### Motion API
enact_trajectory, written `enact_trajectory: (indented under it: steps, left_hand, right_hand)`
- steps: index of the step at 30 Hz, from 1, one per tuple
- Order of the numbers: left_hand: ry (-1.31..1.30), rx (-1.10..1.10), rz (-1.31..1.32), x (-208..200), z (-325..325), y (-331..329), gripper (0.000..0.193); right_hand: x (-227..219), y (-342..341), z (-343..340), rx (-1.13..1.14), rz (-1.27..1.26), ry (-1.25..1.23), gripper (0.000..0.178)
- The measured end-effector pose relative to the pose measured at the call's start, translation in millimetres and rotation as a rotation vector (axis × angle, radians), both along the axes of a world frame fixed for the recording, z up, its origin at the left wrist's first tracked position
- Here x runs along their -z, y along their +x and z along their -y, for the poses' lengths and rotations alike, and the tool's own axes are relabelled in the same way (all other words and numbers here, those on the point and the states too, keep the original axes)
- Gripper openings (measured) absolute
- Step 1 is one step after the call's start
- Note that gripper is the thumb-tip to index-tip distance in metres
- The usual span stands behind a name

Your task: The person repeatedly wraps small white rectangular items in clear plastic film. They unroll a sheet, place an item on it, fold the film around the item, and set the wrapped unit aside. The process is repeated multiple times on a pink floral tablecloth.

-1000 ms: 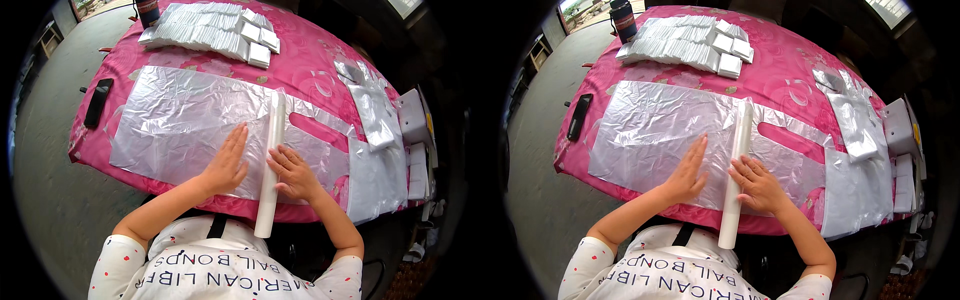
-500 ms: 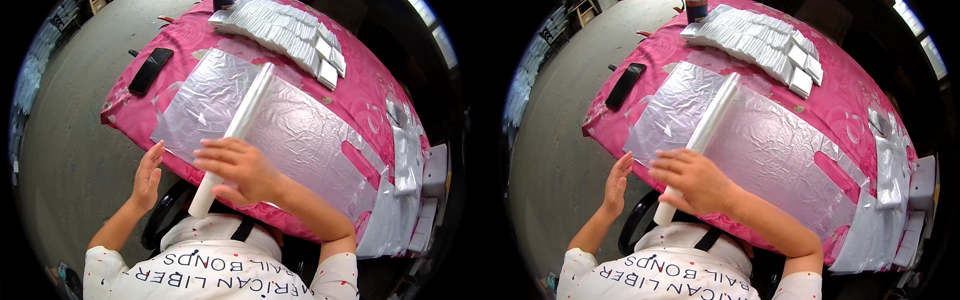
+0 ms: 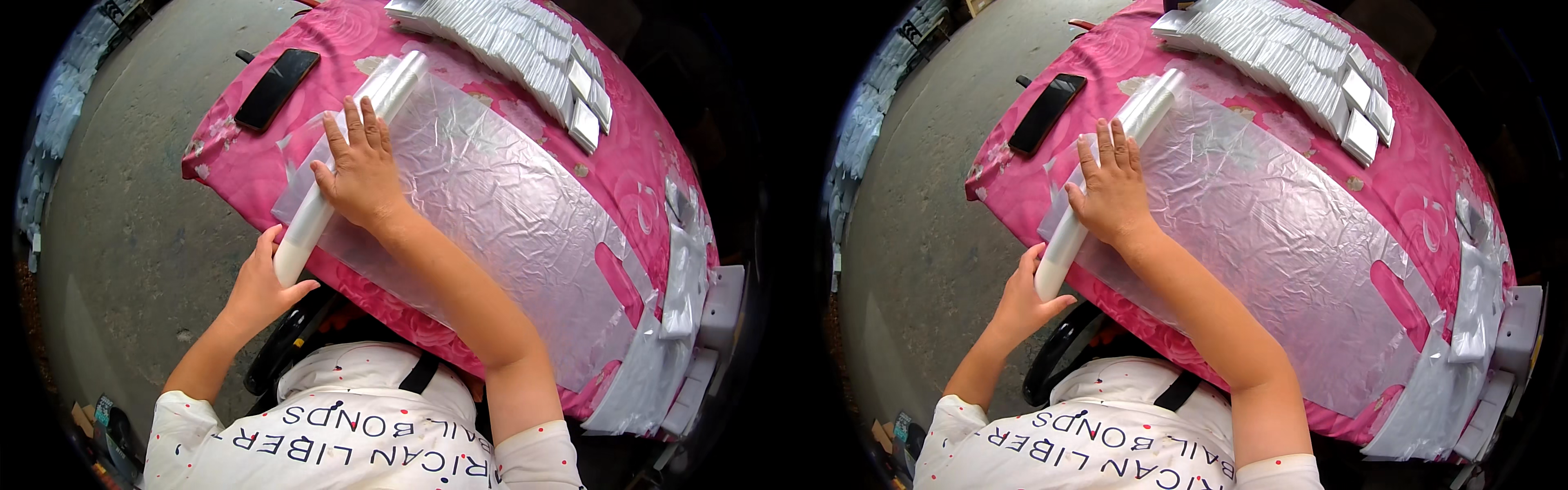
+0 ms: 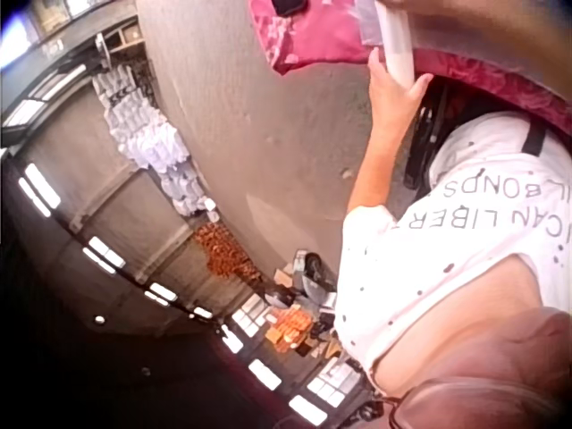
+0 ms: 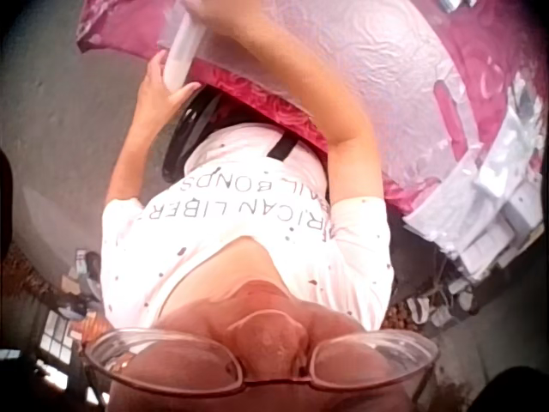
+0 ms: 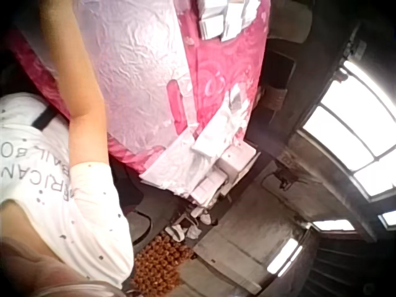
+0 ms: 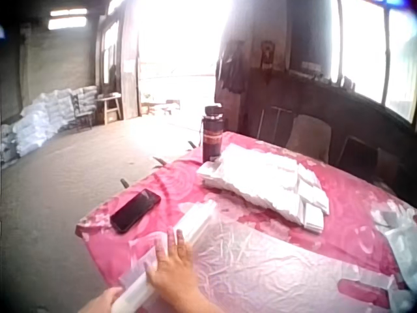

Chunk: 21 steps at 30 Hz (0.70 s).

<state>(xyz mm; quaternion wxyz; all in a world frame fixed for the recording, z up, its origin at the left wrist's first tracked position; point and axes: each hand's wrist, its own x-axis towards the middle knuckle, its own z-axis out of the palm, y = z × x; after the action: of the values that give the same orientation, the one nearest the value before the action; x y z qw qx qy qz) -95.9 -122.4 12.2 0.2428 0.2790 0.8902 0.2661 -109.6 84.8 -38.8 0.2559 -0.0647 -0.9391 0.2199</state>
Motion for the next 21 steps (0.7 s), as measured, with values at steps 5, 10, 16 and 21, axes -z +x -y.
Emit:
enact_trajectory:
  steps: [5,10,16,21]
  left_hand:
    - [0.436,0.017,0.808,6,4,11,0.072]
    - [0.817,0.254,1.618,-9,-25,24,0.072]
    - [0.498,0.026,1.144,-13,-61,42,0.071]
    - [0.454,0.058,1.303,-12,-70,56,0.057]
  right_hand:
    - [-10,8,19,0.197,-0.16,-0.97,0.091]
    - [-69,48,-5,-0.339,-0.259,-2.142,0.058]
    - [-75,85,-35,-0.057,-0.281,-1.731,0.059]
    - [-72,115,-37,-0.126,-0.299,-1.774,0.065]
